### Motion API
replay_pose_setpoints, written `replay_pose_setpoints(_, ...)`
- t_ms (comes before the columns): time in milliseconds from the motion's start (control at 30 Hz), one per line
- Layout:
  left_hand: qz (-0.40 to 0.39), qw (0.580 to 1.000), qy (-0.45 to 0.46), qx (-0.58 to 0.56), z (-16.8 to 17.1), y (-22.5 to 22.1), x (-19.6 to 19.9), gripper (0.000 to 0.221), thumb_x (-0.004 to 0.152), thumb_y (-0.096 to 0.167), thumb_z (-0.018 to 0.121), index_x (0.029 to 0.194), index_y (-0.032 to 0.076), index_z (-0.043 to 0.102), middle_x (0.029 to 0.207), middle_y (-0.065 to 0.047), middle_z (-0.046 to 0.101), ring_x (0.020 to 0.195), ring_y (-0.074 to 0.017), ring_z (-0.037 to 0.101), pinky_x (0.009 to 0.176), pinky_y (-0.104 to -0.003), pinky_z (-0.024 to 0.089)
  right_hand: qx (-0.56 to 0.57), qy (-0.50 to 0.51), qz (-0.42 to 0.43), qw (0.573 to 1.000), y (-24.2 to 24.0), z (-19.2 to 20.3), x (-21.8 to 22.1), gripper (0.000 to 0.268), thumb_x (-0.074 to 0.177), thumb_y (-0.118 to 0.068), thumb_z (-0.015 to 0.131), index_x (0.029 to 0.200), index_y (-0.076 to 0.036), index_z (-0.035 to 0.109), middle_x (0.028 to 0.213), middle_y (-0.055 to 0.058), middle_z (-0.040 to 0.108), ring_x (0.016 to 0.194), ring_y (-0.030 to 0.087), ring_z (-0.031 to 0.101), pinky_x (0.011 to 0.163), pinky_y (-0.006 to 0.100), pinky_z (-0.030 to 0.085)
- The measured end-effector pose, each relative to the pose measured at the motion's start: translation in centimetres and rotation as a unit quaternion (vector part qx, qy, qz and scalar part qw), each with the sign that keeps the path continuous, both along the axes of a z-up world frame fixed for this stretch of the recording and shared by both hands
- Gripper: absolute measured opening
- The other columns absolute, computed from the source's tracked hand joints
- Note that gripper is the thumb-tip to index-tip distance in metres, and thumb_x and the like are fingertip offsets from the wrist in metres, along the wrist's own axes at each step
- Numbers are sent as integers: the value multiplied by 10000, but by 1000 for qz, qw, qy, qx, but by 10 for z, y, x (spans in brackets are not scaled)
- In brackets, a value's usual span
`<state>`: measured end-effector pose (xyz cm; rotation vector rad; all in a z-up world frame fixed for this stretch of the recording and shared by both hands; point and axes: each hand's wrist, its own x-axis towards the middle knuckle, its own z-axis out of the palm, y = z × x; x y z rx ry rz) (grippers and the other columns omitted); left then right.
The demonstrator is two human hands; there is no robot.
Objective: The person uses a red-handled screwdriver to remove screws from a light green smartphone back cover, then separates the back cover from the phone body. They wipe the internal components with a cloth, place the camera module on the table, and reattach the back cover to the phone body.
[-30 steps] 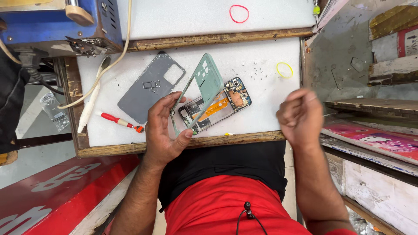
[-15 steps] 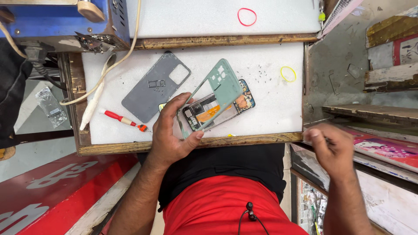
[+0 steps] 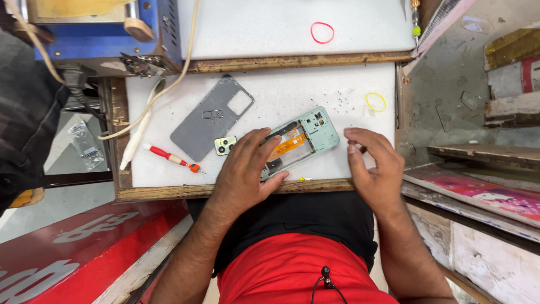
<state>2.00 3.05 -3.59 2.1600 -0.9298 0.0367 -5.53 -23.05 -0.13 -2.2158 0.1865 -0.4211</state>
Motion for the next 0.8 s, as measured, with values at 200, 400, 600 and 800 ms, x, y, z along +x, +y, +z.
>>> replay_pose_setpoints(200, 8, 1000, -11, 28, 8, -5, 2, 790, 788, 272, 877, 1450, 72, 496, 1436, -205, 511, 1339, -396, 517, 1126, -516, 454, -111, -20, 38, 993, 20, -5, 16, 217, 899, 6, 728, 1106, -56, 735, 1225, 112, 733, 1099, 287, 673, 960, 375, 541)
replay_pose_setpoints(400, 18, 999, -21, 40, 10, -7, 2, 741, 791, 255, 854, 1423, 54, 522, 1418, -203, 510, 1335, -393, 508, 1126, -517, 452, -171, -12, 60, 983, 21, -11, 16, 238, 862, -33, 774, 1095, -80, 756, 1239, 78, 722, 1111, 286, 648, 961, 393, 536)
replay_pose_setpoints(600, 24, 998, -30, 59, 6, -6, -3, 722, 803, 258, 846, 1418, 42, 536, 1416, -221, 505, 1343, -397, 496, 1116, -527, 454, -210, -2, 94, 973, 24, -13, 14, 267, 840, -109, 821, 1103, -110, 775, 1271, 37, 713, 1079, 269, 614, 935, 376, 527)
replay_pose_setpoints(800, 33, 996, -29, 83, 6, -11, -6, 675, 798, 235, 817, 1379, 38, 537, 1399, -244, 490, 1344, -422, 486, 1129, -558, 431, -240, 13, 120, 963, 24, -8, 17, 359, 804, -202, 851, 1152, -139, 787, 1285, 30, 703, 1077, 283, 570, 932, 387, 506)
